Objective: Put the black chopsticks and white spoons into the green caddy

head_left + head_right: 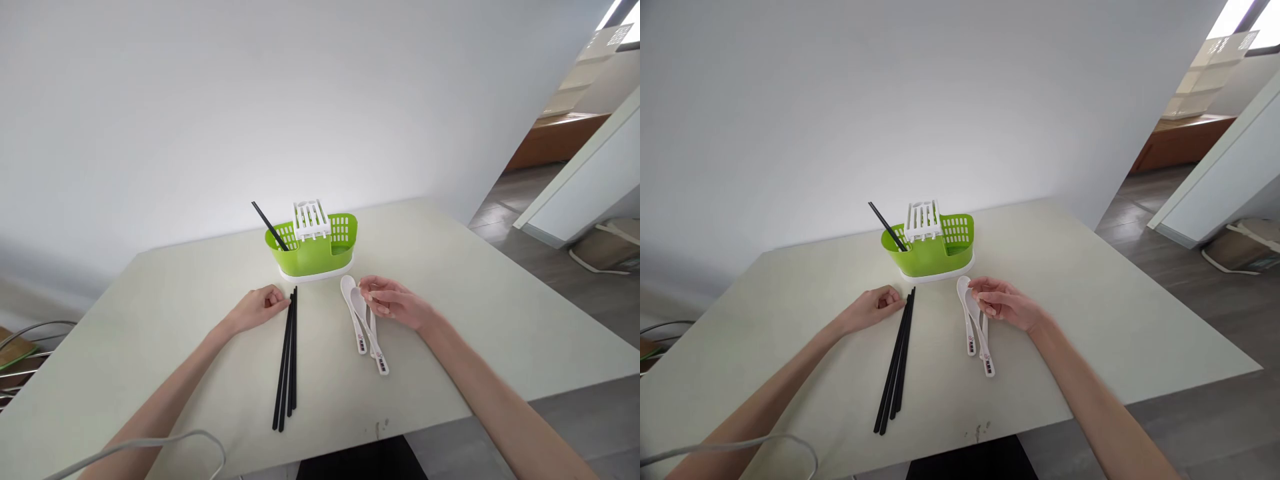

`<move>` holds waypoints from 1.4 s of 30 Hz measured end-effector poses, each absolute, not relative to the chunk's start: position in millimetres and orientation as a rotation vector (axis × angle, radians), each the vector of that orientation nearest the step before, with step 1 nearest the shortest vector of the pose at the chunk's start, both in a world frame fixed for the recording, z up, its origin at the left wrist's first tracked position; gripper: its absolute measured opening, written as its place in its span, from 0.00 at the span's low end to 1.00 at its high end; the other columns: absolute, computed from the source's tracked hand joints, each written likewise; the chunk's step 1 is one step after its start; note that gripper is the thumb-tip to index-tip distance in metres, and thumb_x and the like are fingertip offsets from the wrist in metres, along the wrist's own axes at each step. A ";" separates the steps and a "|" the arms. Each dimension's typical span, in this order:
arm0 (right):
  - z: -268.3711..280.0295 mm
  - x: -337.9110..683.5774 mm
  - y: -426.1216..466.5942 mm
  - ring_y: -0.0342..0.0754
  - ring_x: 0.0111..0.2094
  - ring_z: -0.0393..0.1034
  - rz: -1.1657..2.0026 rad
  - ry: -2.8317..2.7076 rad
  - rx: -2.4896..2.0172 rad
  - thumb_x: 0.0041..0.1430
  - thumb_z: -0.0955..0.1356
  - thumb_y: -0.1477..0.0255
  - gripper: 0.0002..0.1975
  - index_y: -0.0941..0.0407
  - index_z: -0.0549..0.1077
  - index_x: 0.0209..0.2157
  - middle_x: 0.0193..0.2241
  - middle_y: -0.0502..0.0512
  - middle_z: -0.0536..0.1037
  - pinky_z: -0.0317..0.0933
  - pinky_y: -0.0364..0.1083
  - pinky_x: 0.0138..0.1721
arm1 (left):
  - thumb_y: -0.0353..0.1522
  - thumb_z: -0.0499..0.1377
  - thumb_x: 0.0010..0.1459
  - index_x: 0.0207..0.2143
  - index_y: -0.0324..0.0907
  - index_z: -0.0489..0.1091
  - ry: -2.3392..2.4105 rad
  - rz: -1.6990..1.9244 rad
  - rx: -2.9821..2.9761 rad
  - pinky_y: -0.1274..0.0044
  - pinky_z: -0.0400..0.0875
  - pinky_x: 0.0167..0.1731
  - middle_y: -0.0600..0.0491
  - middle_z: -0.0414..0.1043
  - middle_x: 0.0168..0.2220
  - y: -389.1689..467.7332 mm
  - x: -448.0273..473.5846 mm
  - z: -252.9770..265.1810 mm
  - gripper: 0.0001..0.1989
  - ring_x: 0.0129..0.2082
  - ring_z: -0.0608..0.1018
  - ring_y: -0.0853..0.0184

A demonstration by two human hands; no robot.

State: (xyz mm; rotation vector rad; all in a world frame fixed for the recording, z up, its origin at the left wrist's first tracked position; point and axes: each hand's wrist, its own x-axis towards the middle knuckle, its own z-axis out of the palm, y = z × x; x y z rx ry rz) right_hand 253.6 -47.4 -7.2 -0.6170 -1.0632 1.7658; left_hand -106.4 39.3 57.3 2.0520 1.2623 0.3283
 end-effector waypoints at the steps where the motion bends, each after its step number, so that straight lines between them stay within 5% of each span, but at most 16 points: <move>1: -7.2 253.8 -47.8 0.37 0.23 0.55 1.767 -1.063 -0.622 0.62 0.74 0.68 0.13 0.53 0.79 0.48 0.35 0.49 0.69 0.50 0.41 0.24 | 0.52 0.62 0.58 0.31 0.45 0.71 1.265 0.319 2.066 0.76 0.63 0.26 0.55 0.70 0.26 34.1 -108.4 53.8 0.20 0.25 0.70 0.66; 23: -5.1 255.0 -53.6 0.35 0.22 0.55 1.753 -1.016 -0.652 0.58 0.77 0.67 0.15 0.52 0.80 0.47 0.35 0.49 0.70 0.47 0.40 0.21 | 0.41 0.60 0.57 0.31 0.45 0.70 1.456 0.354 2.313 0.77 0.62 0.29 0.60 0.66 0.23 3.7 -106.2 32.5 0.09 0.23 0.67 0.70; 42: -4.3 256.3 -57.0 0.36 0.21 0.55 1.763 -1.053 -0.672 0.59 0.76 0.66 0.15 0.53 0.80 0.48 0.32 0.49 0.69 0.47 0.40 0.20 | 0.43 0.56 0.62 0.36 0.47 0.73 1.566 0.133 2.429 0.74 0.67 0.32 0.56 0.78 0.32 8.3 -140.3 64.5 0.12 0.28 0.77 0.65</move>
